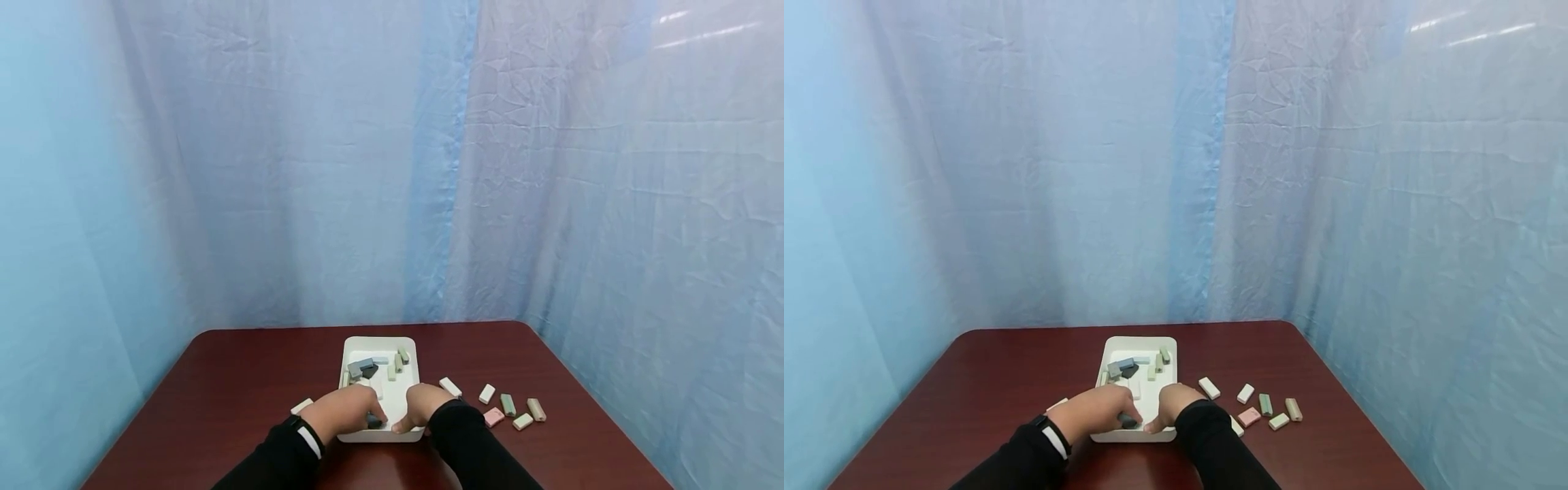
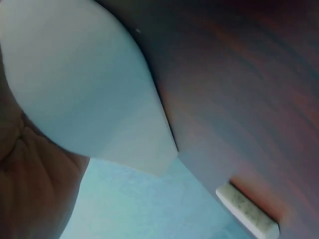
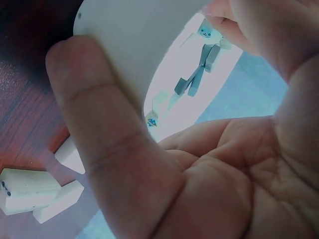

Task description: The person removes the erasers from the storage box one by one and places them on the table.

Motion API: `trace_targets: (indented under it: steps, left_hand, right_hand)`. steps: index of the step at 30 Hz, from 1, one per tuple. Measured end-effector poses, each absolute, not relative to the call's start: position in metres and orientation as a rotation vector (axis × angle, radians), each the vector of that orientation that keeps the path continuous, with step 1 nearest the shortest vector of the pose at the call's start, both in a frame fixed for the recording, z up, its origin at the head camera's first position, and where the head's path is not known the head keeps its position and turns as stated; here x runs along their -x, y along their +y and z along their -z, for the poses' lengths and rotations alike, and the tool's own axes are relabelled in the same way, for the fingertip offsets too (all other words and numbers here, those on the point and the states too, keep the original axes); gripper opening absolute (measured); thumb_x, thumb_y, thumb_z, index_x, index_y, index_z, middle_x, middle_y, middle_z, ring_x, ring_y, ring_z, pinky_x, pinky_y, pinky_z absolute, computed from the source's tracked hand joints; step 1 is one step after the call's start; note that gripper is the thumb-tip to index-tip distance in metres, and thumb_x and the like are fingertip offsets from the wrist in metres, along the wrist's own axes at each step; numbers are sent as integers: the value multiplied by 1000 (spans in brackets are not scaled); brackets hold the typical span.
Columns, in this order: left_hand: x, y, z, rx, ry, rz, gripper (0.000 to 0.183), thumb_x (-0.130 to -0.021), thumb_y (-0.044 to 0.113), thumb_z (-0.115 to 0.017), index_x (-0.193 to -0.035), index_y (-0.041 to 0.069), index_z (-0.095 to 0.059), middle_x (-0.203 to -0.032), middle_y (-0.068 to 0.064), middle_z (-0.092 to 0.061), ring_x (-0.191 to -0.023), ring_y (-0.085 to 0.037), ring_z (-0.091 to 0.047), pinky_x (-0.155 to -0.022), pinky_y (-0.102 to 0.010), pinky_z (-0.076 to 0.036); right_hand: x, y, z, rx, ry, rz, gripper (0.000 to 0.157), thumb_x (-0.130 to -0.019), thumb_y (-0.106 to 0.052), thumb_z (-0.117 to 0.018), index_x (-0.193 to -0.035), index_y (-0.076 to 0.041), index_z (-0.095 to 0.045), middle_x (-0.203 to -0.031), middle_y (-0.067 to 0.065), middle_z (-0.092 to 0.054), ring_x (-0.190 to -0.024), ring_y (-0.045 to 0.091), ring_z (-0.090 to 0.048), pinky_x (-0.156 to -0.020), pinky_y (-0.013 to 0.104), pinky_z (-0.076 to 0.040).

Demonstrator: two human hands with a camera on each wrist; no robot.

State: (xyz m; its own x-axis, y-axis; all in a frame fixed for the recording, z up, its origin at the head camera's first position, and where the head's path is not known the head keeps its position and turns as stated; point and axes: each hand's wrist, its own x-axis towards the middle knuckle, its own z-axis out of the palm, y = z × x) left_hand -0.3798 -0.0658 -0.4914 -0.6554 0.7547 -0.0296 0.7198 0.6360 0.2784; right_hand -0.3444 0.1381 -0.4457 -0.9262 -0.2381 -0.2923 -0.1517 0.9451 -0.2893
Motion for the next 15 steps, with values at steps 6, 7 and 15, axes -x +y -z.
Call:
trace_targets:
  steps: [6,7,15]
  left_hand:
    - [380,-66,491,-1282,2800,-293,19,-88,9,-84,-104,20,-84,-93,13,-76,-81,3,-62,-75,-20,-54]
    - [380,-68,490,-1274,2826,-300,20,-87,10,-84,-104,19,-84,-93,11,-76,-80,2,-61,-75,-21,-54]
    - [393,-99,477,-828,3196,-468,12,-91,19,-85,-97,14,-76,-88,3,-68,-79,-12,-60,-71,-32,-52]
  right_hand:
    - [343,136,449,289,2776,359,37,-90,-42,-86,-83,-8,-74,-77,3,-65,-62,21,-57,-68,37,-50]
    - [342,136,449,290,2772,365,36,-90,-42,-86,-83,-8,-74,-77,3,-65,-63,21,-57,-68,37,-50]
    - [345,137,447,304,2791,376,37,-89,-41,-87,-88,-6,-75,-79,3,-66,-64,20,-56,-72,38,-49]
